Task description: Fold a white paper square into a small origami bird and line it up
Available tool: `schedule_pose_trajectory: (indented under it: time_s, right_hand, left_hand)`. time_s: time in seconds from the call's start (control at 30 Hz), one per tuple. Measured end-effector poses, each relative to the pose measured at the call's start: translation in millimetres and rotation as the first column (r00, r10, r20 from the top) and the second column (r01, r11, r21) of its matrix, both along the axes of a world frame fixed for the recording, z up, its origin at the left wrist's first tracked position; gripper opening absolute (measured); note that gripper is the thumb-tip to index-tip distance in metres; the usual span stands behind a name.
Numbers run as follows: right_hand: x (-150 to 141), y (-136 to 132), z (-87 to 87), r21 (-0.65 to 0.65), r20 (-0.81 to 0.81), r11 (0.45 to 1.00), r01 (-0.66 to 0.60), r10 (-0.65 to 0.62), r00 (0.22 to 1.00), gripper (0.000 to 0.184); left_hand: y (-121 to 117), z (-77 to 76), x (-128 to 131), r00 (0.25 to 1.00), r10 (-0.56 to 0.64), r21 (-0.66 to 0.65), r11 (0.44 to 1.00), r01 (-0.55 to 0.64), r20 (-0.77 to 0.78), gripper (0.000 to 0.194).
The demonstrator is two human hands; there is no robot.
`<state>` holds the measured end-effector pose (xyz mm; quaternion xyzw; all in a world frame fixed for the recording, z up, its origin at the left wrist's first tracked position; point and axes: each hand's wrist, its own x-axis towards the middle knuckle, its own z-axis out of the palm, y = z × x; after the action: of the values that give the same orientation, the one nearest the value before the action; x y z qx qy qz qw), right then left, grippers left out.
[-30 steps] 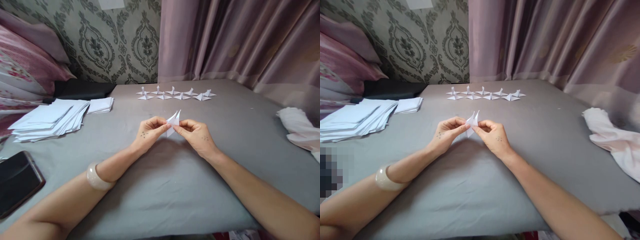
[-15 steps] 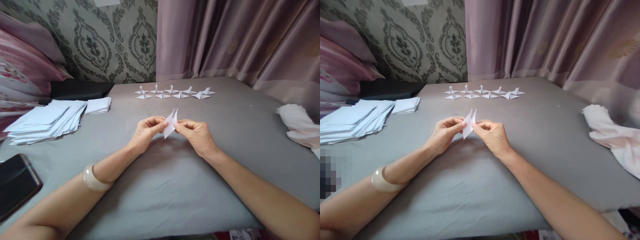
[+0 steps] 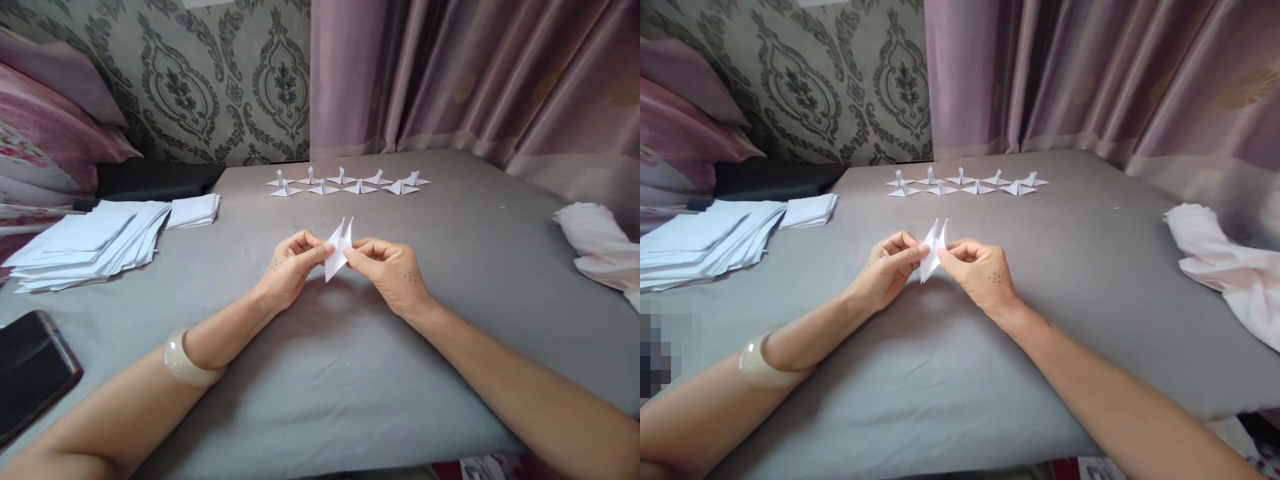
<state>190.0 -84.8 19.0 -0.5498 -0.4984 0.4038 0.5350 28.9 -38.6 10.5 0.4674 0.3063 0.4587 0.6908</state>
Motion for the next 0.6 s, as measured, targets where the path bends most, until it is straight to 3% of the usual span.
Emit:
schedule_pose_trajectory:
  time_s: [0.17,0.4,0.5,0.6]
  right_hand:
    - [-1,1,-0.5,-0.038,-0.075,0.999,0.001,-0.004,0.997,0.025]
    - [2,7,-0.8,-0.139,-0.4,0.981,-0.138,0.072,0.914,0.036]
    - [4,9,-1.7,-0.178,-0.396,0.963,-0.202,0.117,0.911,0.031]
    - [4,8,-2.8,-0.138,-0.274,0.98,-0.143,0.101,0.956,0.025]
  left_hand:
    - [0,-0.8,0,1.0,0.014,0.012,1.0,-0.014,-0.001,0.028]
    - [3,-5.2,1,0.999,0.029,0.027,0.999,-0.029,0.023,0.028]
    - [5,-8.6,0,0.998,0.041,0.036,0.998,-0.042,0.038,0.024]
    - [7,-11.1,0,1.0,0.001,0.038,0.999,-0.001,0.007,0.033]
